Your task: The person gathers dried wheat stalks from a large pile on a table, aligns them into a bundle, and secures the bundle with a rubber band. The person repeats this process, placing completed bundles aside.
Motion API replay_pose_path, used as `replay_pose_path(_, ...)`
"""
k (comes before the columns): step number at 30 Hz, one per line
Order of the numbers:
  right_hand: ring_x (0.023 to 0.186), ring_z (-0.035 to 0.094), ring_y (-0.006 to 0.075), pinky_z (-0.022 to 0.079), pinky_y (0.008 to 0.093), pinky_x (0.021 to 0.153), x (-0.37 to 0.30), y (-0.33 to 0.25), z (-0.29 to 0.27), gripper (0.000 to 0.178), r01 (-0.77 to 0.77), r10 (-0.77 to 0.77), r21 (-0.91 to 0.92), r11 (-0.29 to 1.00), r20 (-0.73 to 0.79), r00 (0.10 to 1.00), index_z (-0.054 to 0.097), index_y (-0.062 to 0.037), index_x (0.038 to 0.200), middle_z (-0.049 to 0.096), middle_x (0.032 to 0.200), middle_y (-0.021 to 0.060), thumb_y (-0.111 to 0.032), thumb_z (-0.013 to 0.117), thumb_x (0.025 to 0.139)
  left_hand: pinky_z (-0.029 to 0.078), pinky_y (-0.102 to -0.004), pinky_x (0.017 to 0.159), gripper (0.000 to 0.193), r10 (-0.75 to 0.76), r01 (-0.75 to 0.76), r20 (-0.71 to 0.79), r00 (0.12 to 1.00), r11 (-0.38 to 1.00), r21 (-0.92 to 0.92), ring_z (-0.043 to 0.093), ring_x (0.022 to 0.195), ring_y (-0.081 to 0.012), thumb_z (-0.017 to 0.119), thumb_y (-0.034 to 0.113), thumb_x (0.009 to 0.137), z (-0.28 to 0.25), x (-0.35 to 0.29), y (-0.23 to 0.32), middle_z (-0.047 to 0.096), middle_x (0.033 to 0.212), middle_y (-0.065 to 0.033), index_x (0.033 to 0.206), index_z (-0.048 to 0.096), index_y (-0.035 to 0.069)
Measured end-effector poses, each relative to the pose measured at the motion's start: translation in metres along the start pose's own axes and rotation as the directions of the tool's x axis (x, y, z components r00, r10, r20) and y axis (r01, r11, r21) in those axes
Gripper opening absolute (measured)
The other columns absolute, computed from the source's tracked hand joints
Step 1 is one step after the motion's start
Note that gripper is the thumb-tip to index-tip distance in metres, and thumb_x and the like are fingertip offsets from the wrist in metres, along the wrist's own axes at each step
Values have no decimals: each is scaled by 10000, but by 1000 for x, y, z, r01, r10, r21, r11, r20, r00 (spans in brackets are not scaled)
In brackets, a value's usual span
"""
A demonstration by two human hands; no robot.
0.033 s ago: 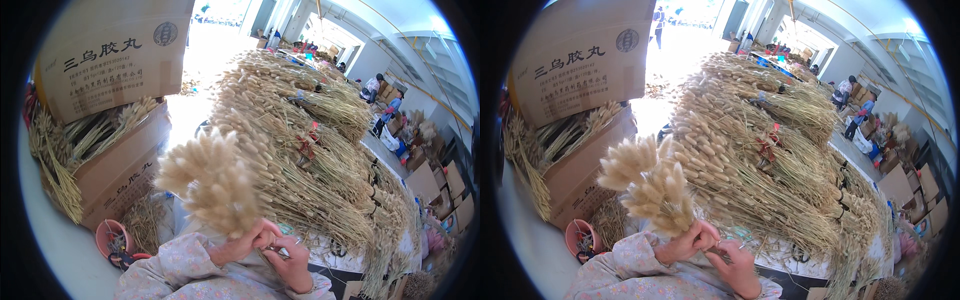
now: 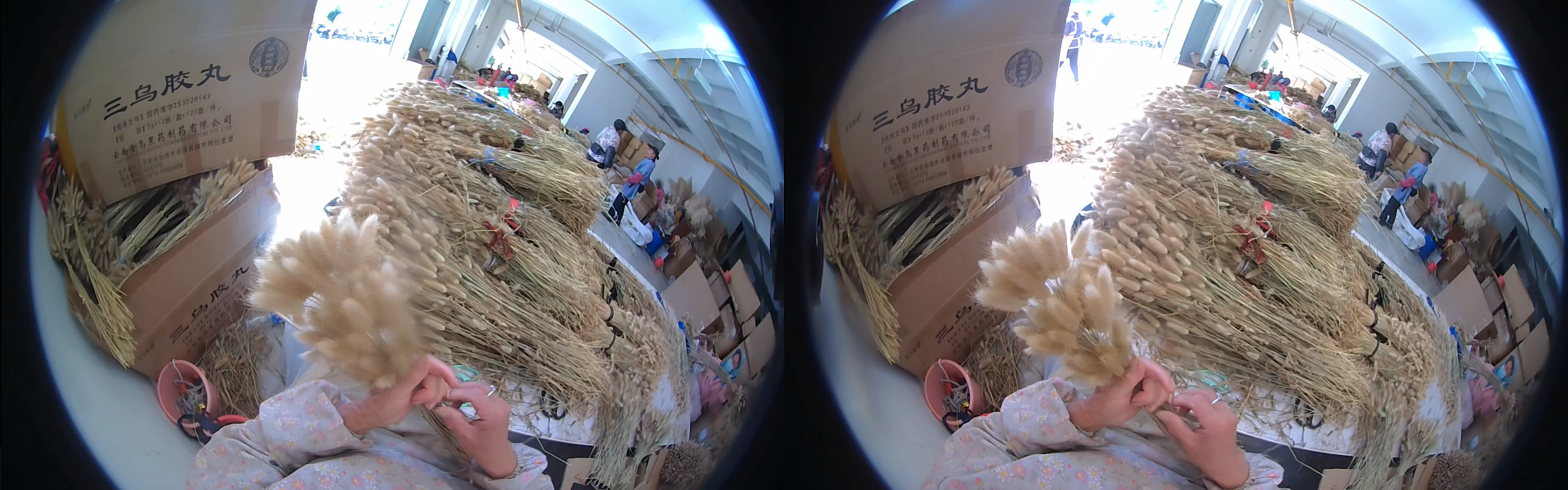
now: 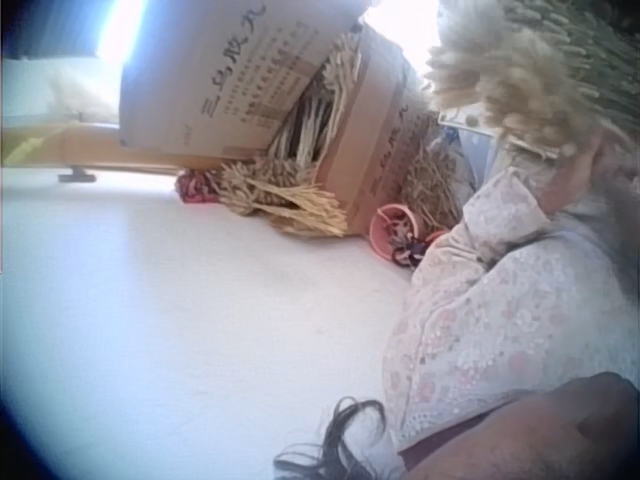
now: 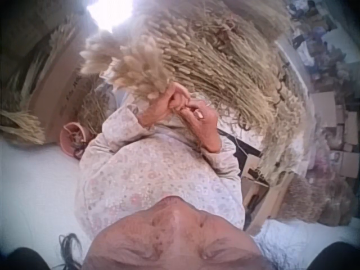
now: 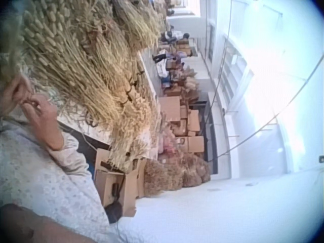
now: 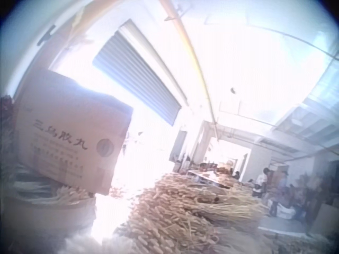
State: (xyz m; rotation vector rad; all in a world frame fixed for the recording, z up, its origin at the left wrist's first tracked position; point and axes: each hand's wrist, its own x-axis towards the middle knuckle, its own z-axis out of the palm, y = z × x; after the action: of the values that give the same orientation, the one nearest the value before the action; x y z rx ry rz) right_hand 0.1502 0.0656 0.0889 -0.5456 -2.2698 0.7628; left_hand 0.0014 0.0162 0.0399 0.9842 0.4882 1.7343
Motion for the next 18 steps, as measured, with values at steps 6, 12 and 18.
replay_pose_path(6,684,641,228,517,313,593,44,-25,-42,205,134,-130,-103,986,39,991,647,-49,927,642,888,103,-4,718,741,296,-255,542,501,-70,78,54,996,985,-153,291,500,-87,282,432,1024,-3,-1,-8,274,543,56,893,559,35)
replay_pose_path(12,669,608,262,483,349,569,78,-40,-29,202,230,-214,-75,970,181,960,643,-72,914,618,825,92,-178,725,764,311,-262,583,287,-174,202,155,973,961,-190,348,610,-88,373,276,1006,-13,-6,-25,382,669,36,914,542,63)
replay_pose_path(18,600,549,247,444,345,550,75,-46,-18,156,262,-249,-94,960,132,960,635,-102,805,582,717,47,-167,750,722,354,-233,641,200,-180,240,215,960,926,-292,426,755,-51,434,221,984,-20,-8,-32,502,945,18,1060,552,79)
